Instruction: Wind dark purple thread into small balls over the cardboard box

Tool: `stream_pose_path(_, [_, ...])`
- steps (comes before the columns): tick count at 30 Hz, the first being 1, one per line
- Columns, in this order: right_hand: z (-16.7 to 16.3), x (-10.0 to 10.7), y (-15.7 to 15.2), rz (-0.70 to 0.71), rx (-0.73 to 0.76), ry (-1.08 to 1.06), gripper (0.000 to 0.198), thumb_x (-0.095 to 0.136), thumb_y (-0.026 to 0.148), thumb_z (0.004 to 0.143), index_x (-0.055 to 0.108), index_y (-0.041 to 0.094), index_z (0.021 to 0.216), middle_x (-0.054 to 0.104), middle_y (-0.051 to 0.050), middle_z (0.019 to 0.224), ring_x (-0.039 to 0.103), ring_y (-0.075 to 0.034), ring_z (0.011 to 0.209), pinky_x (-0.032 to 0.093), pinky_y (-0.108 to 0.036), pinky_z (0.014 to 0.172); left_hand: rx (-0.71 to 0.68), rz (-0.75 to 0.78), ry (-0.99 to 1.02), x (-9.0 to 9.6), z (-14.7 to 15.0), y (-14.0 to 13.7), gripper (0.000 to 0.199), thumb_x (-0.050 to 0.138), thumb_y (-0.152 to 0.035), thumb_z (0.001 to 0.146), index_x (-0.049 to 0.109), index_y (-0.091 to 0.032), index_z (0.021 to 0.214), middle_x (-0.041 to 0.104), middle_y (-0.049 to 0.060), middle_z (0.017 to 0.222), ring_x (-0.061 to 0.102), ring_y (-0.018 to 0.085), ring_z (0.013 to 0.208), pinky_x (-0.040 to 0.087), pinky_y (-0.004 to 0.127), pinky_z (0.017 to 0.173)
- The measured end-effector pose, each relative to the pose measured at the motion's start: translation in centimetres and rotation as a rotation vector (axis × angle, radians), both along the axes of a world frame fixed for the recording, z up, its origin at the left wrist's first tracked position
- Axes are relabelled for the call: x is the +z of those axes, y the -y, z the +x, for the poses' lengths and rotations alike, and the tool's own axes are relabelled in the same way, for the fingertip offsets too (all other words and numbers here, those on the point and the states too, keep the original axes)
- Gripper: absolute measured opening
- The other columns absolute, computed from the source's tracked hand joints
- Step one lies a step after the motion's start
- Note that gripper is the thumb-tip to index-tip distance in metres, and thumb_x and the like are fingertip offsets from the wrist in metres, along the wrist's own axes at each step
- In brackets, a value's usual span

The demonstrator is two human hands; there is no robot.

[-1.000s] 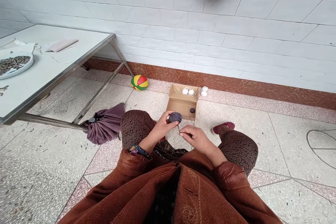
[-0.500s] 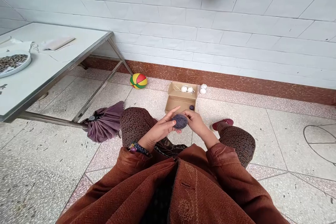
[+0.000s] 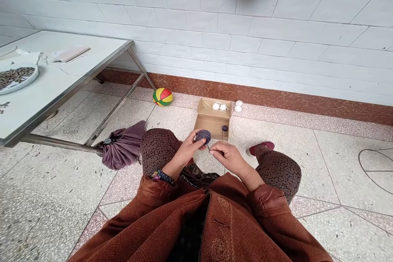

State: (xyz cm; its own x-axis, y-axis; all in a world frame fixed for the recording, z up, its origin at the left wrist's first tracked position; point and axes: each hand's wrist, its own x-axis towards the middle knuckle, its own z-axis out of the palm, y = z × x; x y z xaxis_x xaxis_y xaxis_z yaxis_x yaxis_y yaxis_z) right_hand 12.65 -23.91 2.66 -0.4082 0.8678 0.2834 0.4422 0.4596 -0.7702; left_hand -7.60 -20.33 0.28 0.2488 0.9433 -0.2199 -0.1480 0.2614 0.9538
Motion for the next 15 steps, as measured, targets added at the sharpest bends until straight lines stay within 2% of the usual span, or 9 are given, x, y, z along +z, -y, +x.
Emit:
stream_pose_path(3, [0.0,1.9,-1.1,0.030,-0.004,-0.002,0.025,0.055,0.038,0.103,0.071,0.023,0.092,0.070,-0.004,0.083,0.065,-0.018,0.077,0.050,-0.031,0.073,-0.079,0.045,-0.050,0.2,-0.1,0.2,0.064,0.077,-0.042,0.081,0.056,-0.022,0.138,0.059,0.011,0.127,0.062,0.016,0.092,0.056,0.030,0.076])
stream_pose_path(7, [0.2,2.9,-3.6,0.029,-0.011,-0.030,0.024,0.058,0.039,0.101,0.073,0.023,0.089,0.071,-0.005,0.085,0.065,-0.019,0.081,0.050,-0.032,0.077,-0.309,0.079,-0.027,1.5,-0.1,0.8,0.079,0.075,-0.039,0.084,0.040,-0.027,0.154,0.058,0.012,0.133,0.061,0.019,0.099,0.057,0.031,0.077])
stream_pose_path(11, [0.1,1.3,-5.3,-0.065,-0.019,-0.097,0.027,0.059,0.043,0.098,0.071,0.023,0.084,0.071,-0.004,0.082,0.064,-0.019,0.079,0.050,-0.033,0.078,-0.431,0.069,0.086,2.7,-0.1,1.2,0.088,0.076,-0.036,0.084,0.030,-0.035,0.159,0.051,0.013,0.146,0.060,0.023,0.109,0.057,0.029,0.074])
stream_pose_path(13, [0.0,-0.2,-5.1,-0.140,-0.051,-0.126,0.031,0.056,0.045,0.098,0.068,0.022,0.081,0.069,-0.002,0.078,0.063,-0.019,0.074,0.050,-0.032,0.074,-0.404,0.024,0.171,2.9,-0.1,1.3,0.085,0.076,-0.036,0.084,0.033,-0.036,0.158,0.053,0.011,0.143,0.060,0.023,0.109,0.056,0.028,0.073])
stream_pose_path(15, [-0.2,-1.7,-4.5,-0.183,-0.115,-0.131,0.033,0.051,0.046,0.099,0.065,0.022,0.082,0.067,-0.002,0.077,0.061,-0.018,0.072,0.050,-0.031,0.071,-0.336,-0.013,0.252,2.9,-0.3,1.3,0.075,0.076,-0.036,0.083,0.045,-0.032,0.151,0.057,0.011,0.136,0.060,0.021,0.105,0.055,0.027,0.073])
